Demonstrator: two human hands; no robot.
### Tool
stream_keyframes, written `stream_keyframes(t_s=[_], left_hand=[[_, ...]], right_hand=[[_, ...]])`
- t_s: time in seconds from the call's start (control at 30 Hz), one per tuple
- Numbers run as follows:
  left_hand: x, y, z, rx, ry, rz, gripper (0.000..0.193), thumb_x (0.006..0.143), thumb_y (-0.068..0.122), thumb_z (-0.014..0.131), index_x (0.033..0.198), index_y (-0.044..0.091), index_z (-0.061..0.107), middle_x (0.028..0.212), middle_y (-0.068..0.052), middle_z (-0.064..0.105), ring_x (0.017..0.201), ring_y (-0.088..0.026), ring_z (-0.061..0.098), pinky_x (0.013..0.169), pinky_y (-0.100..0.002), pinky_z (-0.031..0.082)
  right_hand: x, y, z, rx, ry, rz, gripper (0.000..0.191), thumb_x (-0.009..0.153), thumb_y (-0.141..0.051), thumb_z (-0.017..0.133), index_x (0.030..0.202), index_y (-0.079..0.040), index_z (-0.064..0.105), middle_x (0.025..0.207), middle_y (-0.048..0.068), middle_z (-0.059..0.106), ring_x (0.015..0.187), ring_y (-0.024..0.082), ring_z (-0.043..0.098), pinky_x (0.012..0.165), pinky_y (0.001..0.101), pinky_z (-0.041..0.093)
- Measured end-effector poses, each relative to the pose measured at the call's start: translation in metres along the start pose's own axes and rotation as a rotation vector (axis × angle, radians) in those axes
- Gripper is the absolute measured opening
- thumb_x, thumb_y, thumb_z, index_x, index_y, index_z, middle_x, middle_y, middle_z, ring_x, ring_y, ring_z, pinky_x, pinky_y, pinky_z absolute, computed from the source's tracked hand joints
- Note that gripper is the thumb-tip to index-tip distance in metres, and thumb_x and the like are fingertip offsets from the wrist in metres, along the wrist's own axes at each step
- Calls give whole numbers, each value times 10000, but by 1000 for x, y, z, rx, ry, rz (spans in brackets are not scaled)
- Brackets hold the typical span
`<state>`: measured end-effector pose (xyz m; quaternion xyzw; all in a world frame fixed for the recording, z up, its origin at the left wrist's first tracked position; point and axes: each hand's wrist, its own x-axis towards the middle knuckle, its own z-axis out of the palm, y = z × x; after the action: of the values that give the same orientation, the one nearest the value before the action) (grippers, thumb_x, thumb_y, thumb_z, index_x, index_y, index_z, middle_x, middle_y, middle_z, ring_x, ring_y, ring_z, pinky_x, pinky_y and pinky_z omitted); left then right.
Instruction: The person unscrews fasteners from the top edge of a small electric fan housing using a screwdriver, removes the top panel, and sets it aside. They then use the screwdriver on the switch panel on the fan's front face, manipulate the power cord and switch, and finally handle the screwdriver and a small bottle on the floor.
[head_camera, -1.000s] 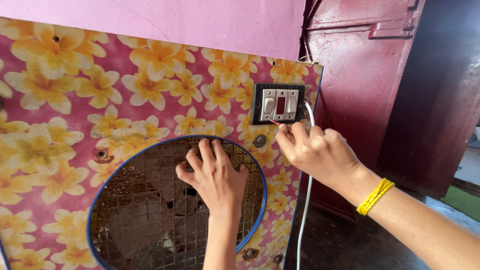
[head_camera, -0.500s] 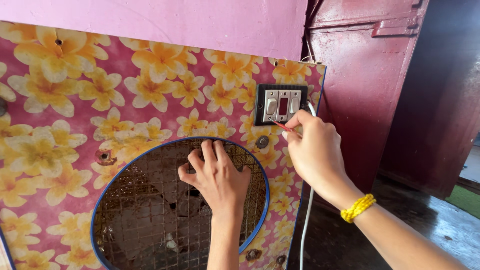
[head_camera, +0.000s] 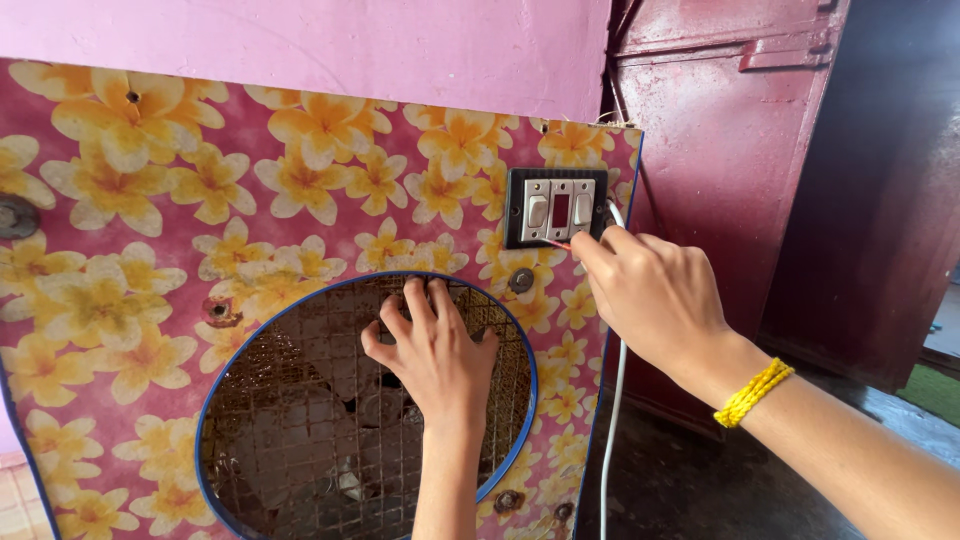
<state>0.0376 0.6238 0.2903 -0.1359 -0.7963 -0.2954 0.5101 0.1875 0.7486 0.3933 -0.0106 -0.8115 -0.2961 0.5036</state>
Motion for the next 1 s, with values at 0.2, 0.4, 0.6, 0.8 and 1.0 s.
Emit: stream_keyframes(t_s=[0.2, 0.4, 0.6, 0.8, 1.0], left_hand=[[2, -1, -1, -12, -25, -5, 886, 560, 477, 887, 1309, 84, 623, 1326, -100, 523, 1245, -316, 449, 1044, -600, 289], [2, -2, 0, 5, 1, 7, 856, 563, 474, 882, 1287, 90, 636, 1318, -94, 534, 1234, -312, 459, 1041, -593, 302], [3, -1, -2, 37, -7, 19, 864, 553, 491, 875, 1284, 93, 644, 1315, -100, 536, 1214, -320, 464, 1022, -599, 314], [4, -1, -5, 47, -13, 24, 885, 536, 497, 881, 1287, 94, 642, 1317, -102, 535, 1211, -325, 466, 1020, -604, 321], [9, 3, -11, 63, -38, 14, 857, 532, 488, 894, 1247, 88, 642, 1251, -97, 551, 1171, -320, 492, 1031, -597, 344]], right_hand=[[2, -3, 7, 176, 23, 102, 112, 920, -146, 693, 1003, -76, 721, 779, 85, 718, 596, 256, 716, 492, 352, 561], [2, -2, 8, 248, 28, 98, 81, 932, -142, 682, 946, -64, 697, 815, 82, 728, 614, 274, 722, 524, 370, 569], [5, -3, 7, 259, 16, 86, 92, 928, -127, 678, 970, -48, 700, 823, 103, 717, 620, 295, 722, 524, 379, 574], [4, -4, 10, 160, -7, 40, 150, 877, -31, 681, 1021, 6, 704, 809, 148, 705, 562, 291, 720, 492, 357, 590], [10, -5, 13, -290, 45, -277, 135, 836, -14, 705, 970, -16, 722, 777, 60, 689, 638, 145, 709, 467, 255, 557]])
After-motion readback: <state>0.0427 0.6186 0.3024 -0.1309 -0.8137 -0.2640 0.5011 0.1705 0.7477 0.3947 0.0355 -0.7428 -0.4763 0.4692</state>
